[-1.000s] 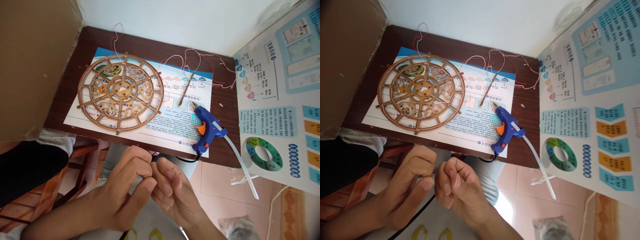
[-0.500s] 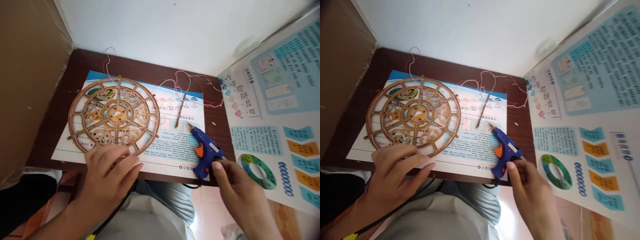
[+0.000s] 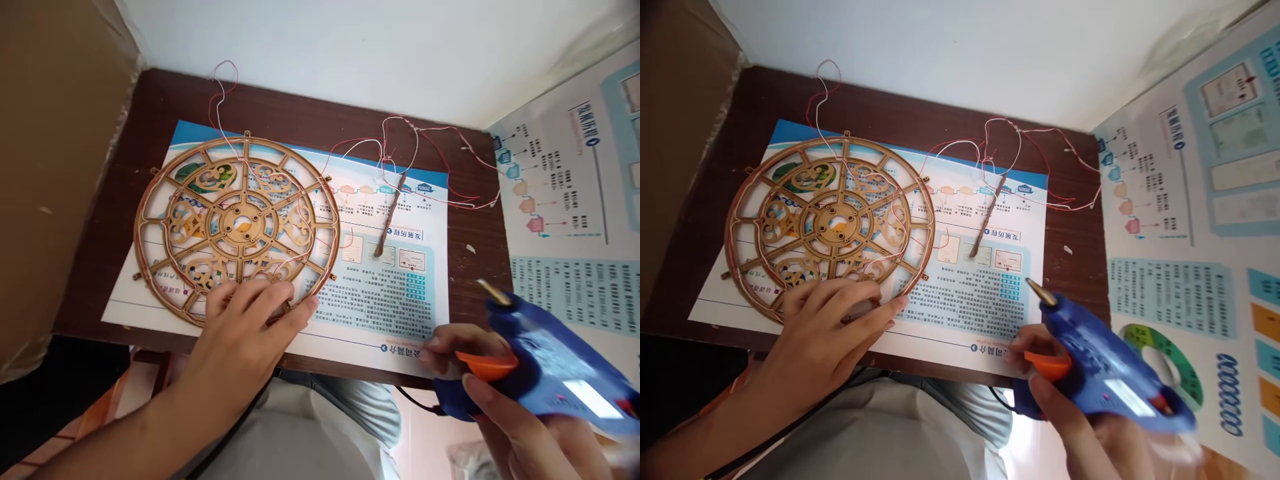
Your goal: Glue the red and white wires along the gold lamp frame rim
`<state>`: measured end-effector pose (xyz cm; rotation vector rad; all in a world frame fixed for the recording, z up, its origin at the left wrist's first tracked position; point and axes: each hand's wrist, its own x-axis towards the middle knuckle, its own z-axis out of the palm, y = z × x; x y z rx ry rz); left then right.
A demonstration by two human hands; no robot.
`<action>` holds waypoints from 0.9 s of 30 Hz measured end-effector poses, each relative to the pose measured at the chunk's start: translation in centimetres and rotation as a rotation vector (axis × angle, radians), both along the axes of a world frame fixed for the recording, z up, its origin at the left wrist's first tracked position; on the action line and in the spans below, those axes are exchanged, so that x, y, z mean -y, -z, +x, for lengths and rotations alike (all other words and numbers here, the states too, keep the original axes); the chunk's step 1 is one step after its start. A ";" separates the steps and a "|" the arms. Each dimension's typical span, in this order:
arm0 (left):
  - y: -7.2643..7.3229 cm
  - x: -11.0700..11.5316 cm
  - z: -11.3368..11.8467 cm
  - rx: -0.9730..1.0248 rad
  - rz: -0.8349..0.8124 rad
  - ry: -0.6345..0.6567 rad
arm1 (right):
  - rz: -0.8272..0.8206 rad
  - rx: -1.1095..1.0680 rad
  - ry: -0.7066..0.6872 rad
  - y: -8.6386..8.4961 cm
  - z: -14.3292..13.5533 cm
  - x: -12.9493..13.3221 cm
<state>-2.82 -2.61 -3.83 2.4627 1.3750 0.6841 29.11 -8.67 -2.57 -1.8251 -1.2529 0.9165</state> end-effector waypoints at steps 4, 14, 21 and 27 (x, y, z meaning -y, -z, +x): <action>-0.1 0.3 0.3 -0.018 -0.005 -0.033 | 0.075 -0.306 -0.023 0.3 -1.4 0.3; -0.5 1.3 1.4 0.016 -0.114 -0.073 | 0.169 -0.041 -0.197 -0.1 -4.4 -3.8; -0.8 1.4 2.2 0.018 -0.169 -0.144 | 0.102 -0.101 -0.304 0.6 -4.1 -4.1; -0.9 1.3 2.4 0.004 -0.134 -0.203 | 0.070 -0.075 -0.419 0.8 -3.0 -4.3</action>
